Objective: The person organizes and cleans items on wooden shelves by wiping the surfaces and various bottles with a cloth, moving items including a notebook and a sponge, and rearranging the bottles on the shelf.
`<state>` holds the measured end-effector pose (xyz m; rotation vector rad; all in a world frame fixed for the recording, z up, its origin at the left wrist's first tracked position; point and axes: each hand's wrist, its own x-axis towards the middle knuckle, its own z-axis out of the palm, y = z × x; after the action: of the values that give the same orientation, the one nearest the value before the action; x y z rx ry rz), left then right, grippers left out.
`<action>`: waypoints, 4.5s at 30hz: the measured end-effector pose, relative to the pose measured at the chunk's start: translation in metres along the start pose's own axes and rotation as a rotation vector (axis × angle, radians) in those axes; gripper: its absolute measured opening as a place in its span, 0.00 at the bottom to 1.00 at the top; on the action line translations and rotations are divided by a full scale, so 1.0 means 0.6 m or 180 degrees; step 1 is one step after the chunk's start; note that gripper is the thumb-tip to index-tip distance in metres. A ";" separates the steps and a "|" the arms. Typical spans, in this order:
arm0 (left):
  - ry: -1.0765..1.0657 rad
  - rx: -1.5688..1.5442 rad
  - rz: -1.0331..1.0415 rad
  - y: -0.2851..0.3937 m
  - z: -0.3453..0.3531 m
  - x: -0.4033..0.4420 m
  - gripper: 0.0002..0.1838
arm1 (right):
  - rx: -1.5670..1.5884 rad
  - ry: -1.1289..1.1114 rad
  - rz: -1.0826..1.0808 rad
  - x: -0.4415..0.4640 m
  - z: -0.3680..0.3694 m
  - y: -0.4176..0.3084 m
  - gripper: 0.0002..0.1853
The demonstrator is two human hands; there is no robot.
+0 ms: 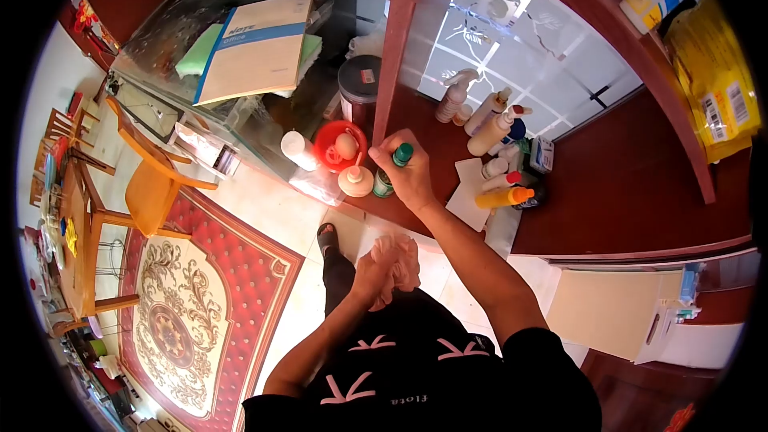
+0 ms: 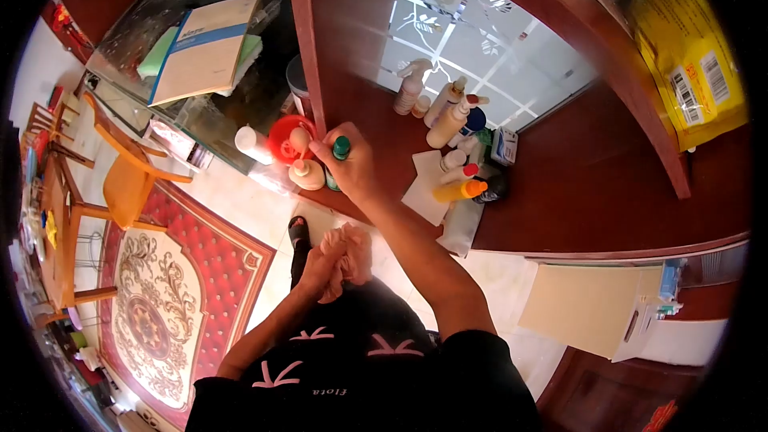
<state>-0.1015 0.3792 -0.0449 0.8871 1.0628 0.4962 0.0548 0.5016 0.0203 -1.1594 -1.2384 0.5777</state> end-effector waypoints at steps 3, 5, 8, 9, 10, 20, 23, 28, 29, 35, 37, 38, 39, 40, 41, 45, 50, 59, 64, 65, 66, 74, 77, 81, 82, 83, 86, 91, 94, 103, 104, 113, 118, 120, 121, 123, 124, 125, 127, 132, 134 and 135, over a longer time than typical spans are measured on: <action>0.0010 0.0180 -0.0130 0.019 0.003 -0.004 0.23 | -0.0203 -0.0151 -0.0002 -0.005 -0.002 -0.012 0.14; -0.0063 0.0247 -0.0200 0.043 0.009 -0.008 0.24 | -0.0231 -0.0266 0.0104 -0.008 -0.009 -0.018 0.17; -0.0170 0.0150 -0.0185 0.052 0.017 -0.005 0.25 | -0.0062 -0.0395 0.0169 -0.014 -0.020 -0.018 0.22; -0.0145 0.0103 -0.0161 0.041 0.017 0.001 0.25 | 0.0020 -0.0415 0.0159 -0.016 -0.024 -0.021 0.23; -0.0112 0.0056 -0.0138 0.033 0.015 0.006 0.25 | 0.0108 -0.0438 0.0150 -0.016 -0.026 -0.022 0.24; 0.0163 0.0260 -0.0163 0.026 -0.005 0.006 0.25 | -0.1268 0.1487 0.0583 0.108 -0.158 0.155 0.29; 0.0215 0.0197 -0.0233 0.023 -0.010 0.000 0.26 | -0.2002 0.1525 0.0367 0.154 -0.177 0.217 0.33; 0.0143 0.0147 -0.0094 0.003 -0.025 -0.003 0.26 | -0.2860 0.1372 0.1216 0.187 -0.152 0.143 0.30; 0.0028 0.0029 -0.0179 0.004 -0.028 -0.007 0.25 | -0.3113 0.1272 0.1334 0.189 -0.152 0.134 0.30; -0.0684 -0.0898 -0.0186 0.033 -0.008 -0.035 0.22 | -0.2862 0.1085 0.0652 0.129 -0.171 0.089 0.23; -0.1136 -0.1302 -0.0102 0.057 0.004 -0.053 0.21 | -0.2238 0.1239 -0.0218 0.093 -0.183 0.070 0.18; -0.1345 -0.1217 -0.0033 0.064 0.002 -0.056 0.22 | -0.1651 0.1385 -0.0140 0.074 -0.186 0.055 0.16; -0.1563 -0.1126 0.0033 0.069 -0.005 -0.057 0.24 | -0.1066 0.1531 -0.0064 0.057 -0.183 0.022 0.14; -0.1789 -0.1032 0.0099 0.075 -0.005 -0.058 0.27 | -0.0482 0.1674 0.0005 0.042 -0.184 -0.010 0.12; -0.1522 -0.0879 0.0631 0.080 0.006 -0.058 0.28 | -0.0169 0.1662 0.0088 0.028 -0.190 -0.036 0.11; -0.0629 0.0213 0.3147 0.184 0.082 -0.058 0.38 | 0.0358 0.1488 -0.0014 -0.022 -0.187 -0.149 0.09; 0.0358 0.2121 0.4826 0.262 0.189 -0.031 0.36 | 0.1620 0.1820 0.0648 -0.062 -0.164 -0.215 0.07; -0.1636 -0.0238 0.0833 0.253 0.156 0.010 0.25 | 0.1109 0.0636 0.0025 -0.066 -0.209 -0.229 0.13; -0.2032 -0.1869 0.0222 0.227 0.161 -0.020 0.24 | 0.1894 0.0117 0.0565 -0.031 -0.219 -0.201 0.20; -0.1821 -0.1755 0.0489 0.210 0.158 -0.012 0.23 | 0.1485 0.0256 0.0883 -0.030 -0.217 -0.202 0.21; -0.1606 -0.1636 0.0761 0.212 0.158 -0.012 0.23 | 0.1074 0.0388 0.1191 -0.028 -0.215 -0.203 0.23; 0.0428 0.1683 0.3519 0.217 0.186 -0.064 0.36 | 0.2340 0.0638 0.0856 -0.075 -0.167 -0.228 0.30; 0.0877 0.2330 0.4573 0.232 0.189 -0.059 0.36 | 0.2768 0.0437 0.1010 -0.088 -0.164 -0.218 0.31; 0.0534 0.2195 0.4372 0.287 0.186 -0.044 0.31 | 0.2482 0.0366 0.1088 -0.090 -0.162 -0.215 0.31; 0.0390 0.2043 0.4090 0.305 0.187 -0.044 0.29 | 0.2338 0.0346 0.1064 -0.090 -0.161 -0.212 0.31; 0.0249 0.1890 0.3808 0.320 0.186 -0.045 0.28 | 0.2234 0.0382 0.1131 -0.098 -0.168 -0.194 0.30; -0.0475 0.0410 0.2143 0.344 0.187 -0.042 0.23 | 0.0923 0.0619 0.0735 -0.100 -0.156 -0.213 0.33; -0.0447 0.0053 0.2448 0.287 0.195 -0.064 0.22 | 0.0888 0.0800 0.0119 -0.069 -0.182 -0.233 0.30; -0.0672 0.0280 0.2417 0.221 0.182 -0.066 0.24 | 0.1379 0.1223 0.0520 -0.054 -0.199 -0.237 0.26; -0.1486 -0.1866 0.0377 0.239 0.141 -0.034 0.24 | 0.2516 0.0043 0.0386 -0.060 -0.195 -0.245 0.33; -0.1733 -0.2159 -0.0020 0.249 0.137 -0.035 0.24 | 0.3017 -0.0294 0.0281 -0.056 -0.200 -0.248 0.33; -0.0553 -0.1056 0.1585 0.278 0.163 -0.088 0.26 | 0.2064 -0.0074 0.0487 -0.056 -0.235 -0.197 0.26; 0.0427 0.2254 0.3737 0.292 0.207 -0.076 0.34 | 0.3063 0.0460 0.1429 -0.044 -0.168 -0.252 0.24; 0.0606 0.2638 0.4096 0.295 0.214 -0.070 0.37 | 0.3087 0.0301 0.0825 -0.044 -0.168 -0.255 0.22; 0.0455 0.2440 0.4111 0.284 0.206 -0.062 0.38 | 0.2439 0.0434 0.0138 -0.048 -0.167 -0.251 0.23; 0.0241 0.2011 0.3729 0.246 0.198 -0.058 0.39 | 0.2398 0.0736 0.0064 -0.045 -0.187 -0.232 0.24; 0.0200 0.1769 0.3370 0.225 0.199 -0.057 0.40 | 0.2369 0.0884 0.0024 -0.042 -0.196 -0.231 0.24; 0.0163 0.1527 0.3012 0.209 0.200 -0.053 0.41 | 0.2298 0.0985 -0.0004 -0.040 -0.200 -0.241 0.23; -0.0004 0.0660 0.2775 0.187 0.204 -0.041 0.41 | 0.2193 0.0810 -0.0118 -0.044 -0.198 -0.236 0.25; 0.0253 0.0930 0.3046 0.201 0.185 -0.043 0.32 | 0.2075 0.0107 0.0126 -0.051 -0.203 -0.246 0.32; 0.0199 0.1414 0.2995 0.199 0.165 -0.043 0.27 | 0.1964 0.0129 0.0327 -0.058 -0.218 -0.237 0.31; 0.0177 0.1653 0.2971 0.198 0.155 -0.043 0.25 | 0.1926 0.0146 0.0314 -0.059 -0.228 -0.230 0.31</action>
<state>-0.0220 0.3928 0.0850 1.8543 0.7824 1.0389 0.1395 0.3719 0.1424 -0.7164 -0.8770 0.9182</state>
